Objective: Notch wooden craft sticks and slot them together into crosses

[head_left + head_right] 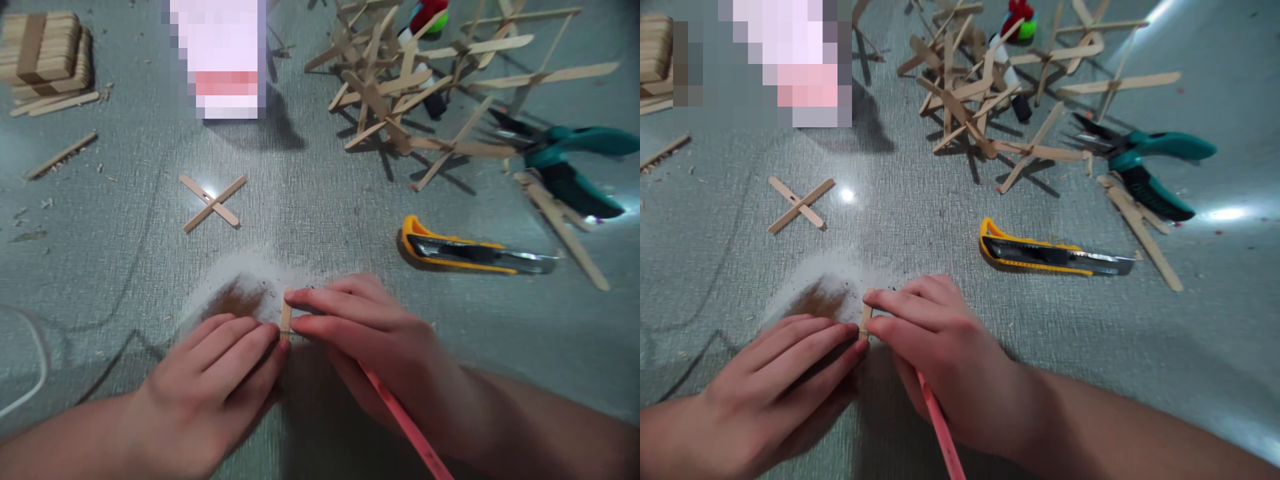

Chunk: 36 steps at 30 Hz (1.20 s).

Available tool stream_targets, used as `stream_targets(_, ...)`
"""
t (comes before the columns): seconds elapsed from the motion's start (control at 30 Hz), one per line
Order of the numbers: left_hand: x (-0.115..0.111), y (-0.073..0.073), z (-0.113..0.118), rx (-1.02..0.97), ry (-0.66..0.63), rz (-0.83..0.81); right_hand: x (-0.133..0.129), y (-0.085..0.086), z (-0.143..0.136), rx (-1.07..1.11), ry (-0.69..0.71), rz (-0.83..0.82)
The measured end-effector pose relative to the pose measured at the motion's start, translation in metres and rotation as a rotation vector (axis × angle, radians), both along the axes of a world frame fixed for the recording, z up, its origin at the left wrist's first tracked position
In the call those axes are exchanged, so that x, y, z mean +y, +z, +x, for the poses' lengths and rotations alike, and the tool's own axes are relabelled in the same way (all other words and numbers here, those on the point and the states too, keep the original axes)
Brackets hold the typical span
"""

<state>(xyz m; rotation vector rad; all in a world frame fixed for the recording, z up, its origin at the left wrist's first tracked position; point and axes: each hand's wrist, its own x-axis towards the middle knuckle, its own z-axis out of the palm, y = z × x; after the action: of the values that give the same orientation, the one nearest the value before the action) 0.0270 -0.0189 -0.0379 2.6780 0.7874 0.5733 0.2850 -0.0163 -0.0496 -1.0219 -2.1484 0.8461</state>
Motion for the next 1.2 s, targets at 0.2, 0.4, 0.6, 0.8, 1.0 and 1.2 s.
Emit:
stream_targets(0.2,0.0029,0.0002,-0.0005,-0.008,-0.027,-0.029,0.0005,0.0018,-0.002,0.001,-0.017,0.014)
stream_targets(0.4,0.0051,0.0036,0.0029,-0.021,0.011,-0.042,0.0007,-0.0001,0.0004,0.007,0.005,0.016)
stream_targets(0.6,0.0055,0.0032,0.004,-0.057,0.011,-0.059,0.0014,0.0024,-0.0006,0.011,-0.005,0.016)
stream_targets(0.8,0.005,0.0016,0.0036,-0.063,0.029,-0.044,-0.0001,0.0019,0.0003,-0.003,-0.006,0.002)
stream_targets(1.0,0.0056,0.0034,0.0038,-0.039,0.011,-0.054,0.0015,0.003,0.0,0.003,-0.004,0.0)
stream_targets(1.2,0.0044,0.0026,0.0052,-0.076,0.024,-0.067,0.0017,0.0047,-0.0019,0.049,-0.029,-0.011)
